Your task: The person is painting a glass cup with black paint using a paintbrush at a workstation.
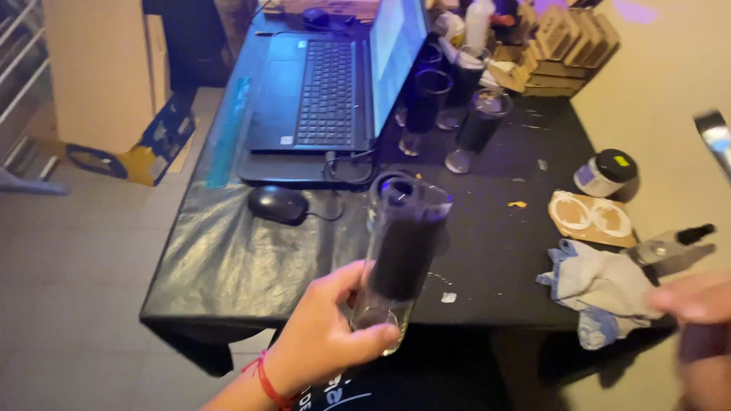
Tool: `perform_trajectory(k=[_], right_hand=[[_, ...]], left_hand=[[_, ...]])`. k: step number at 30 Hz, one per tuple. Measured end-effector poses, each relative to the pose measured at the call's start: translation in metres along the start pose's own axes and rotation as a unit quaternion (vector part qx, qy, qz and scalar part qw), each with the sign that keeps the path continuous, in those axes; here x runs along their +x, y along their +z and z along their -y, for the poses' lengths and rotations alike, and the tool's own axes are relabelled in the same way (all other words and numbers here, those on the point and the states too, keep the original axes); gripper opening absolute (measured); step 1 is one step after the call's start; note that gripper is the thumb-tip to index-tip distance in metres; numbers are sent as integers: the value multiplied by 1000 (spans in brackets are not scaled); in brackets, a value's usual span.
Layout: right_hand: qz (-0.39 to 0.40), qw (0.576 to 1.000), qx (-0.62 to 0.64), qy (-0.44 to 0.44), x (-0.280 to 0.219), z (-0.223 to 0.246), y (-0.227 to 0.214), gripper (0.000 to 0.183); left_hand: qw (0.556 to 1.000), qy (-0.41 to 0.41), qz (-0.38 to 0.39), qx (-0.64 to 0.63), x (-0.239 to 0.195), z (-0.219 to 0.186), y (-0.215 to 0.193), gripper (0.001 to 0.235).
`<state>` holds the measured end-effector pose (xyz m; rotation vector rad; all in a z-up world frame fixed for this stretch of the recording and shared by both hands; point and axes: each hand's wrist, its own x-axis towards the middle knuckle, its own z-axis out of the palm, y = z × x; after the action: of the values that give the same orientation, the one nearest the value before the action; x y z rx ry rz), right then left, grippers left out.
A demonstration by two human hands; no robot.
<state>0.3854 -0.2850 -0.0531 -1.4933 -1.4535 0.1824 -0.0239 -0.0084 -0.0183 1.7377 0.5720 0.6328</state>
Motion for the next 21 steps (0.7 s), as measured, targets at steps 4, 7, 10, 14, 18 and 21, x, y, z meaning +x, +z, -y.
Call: perform_trajectory(k=[4,7,10,14,18,21], right_hand=[[-20,996,44,-74,25,89,90,30],[-103,994,-9,19,15,83,124,20],[-41,985,-166,32,14,77,126,32],[57,980,-85,171,17,51,120,53],[32,955,-113,272,41,23,138,33],[29,945,-173,276,57,-7,155,23]], left_hand=[[999,19,22,22,6,1,18,31],[999,21,29,32,17,11,35,43],[995,66,53,56,33,26,53,46],[994,35,77,71,48,41,70,57],[992,68,67,85,51,55,75,61],[992,101,45,69,46,60,71,58]])
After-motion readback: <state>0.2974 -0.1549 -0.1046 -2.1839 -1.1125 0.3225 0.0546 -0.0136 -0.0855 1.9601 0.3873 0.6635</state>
